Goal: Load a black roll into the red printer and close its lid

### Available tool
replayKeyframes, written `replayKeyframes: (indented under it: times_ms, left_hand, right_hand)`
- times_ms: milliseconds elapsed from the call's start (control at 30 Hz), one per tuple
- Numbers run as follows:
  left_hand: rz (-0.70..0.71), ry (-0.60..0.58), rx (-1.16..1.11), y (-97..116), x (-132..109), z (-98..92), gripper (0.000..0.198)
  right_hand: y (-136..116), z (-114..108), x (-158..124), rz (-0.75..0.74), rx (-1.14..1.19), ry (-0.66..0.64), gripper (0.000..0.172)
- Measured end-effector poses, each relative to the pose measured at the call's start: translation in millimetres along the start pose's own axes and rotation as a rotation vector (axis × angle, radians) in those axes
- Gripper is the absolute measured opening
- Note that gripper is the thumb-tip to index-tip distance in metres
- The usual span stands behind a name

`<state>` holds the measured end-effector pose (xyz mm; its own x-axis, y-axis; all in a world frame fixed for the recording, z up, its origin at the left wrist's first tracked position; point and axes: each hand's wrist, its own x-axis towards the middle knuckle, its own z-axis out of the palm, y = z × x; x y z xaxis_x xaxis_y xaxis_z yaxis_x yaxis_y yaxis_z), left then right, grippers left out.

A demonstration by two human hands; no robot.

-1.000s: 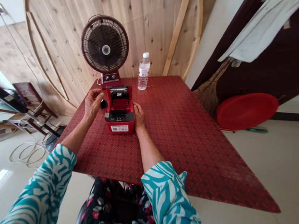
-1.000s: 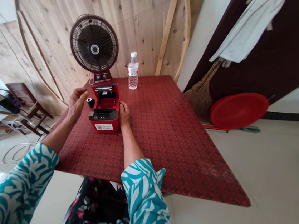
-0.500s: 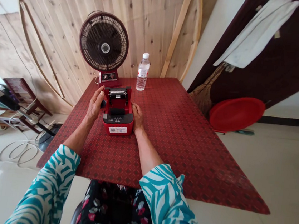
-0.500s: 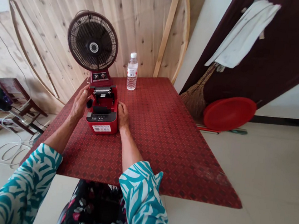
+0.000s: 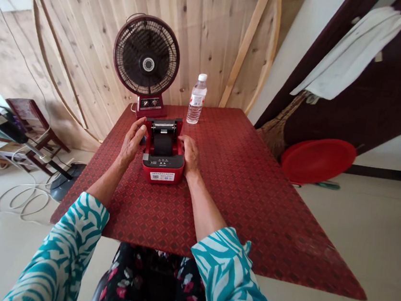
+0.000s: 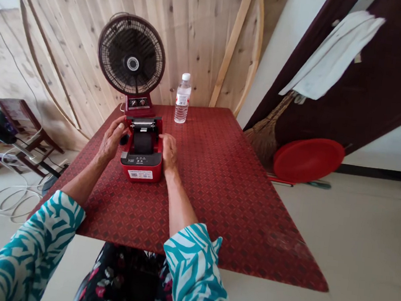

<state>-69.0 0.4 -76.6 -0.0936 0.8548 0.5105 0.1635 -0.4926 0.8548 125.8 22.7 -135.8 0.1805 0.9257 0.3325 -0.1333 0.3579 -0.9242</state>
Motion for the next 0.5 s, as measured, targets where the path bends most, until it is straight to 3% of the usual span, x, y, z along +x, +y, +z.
replayKeyframes:
  times_ms: [100, 233, 400, 500]
  left_hand:
    - [-0.012, -0.014, -0.032, 1.6, -1.4, -0.3, 0.056]
    - [-0.025, -0.011, -0.046, 6.0, -8.2, 0.0, 0.057]
    - [-0.025, 0.024, -0.016, 10.3, -21.0, -1.5, 0.052]
    - [-0.010, 0.032, 0.042, 13.8, -29.0, -3.2, 0.051]
  right_hand:
    - [-22.1, -6.2, -1.8, -0.017, -0.074, -0.170, 0.066]
    - [-48.2, -14.1, -12.2, -0.057, -0.173, -0.329, 0.067]
    - [-55.0, -12.7, -27.4, -0.158, -0.288, -0.282, 0.062]
    - [-53.3, -12.2, -34.1, -0.255, -0.321, -0.137, 0.062]
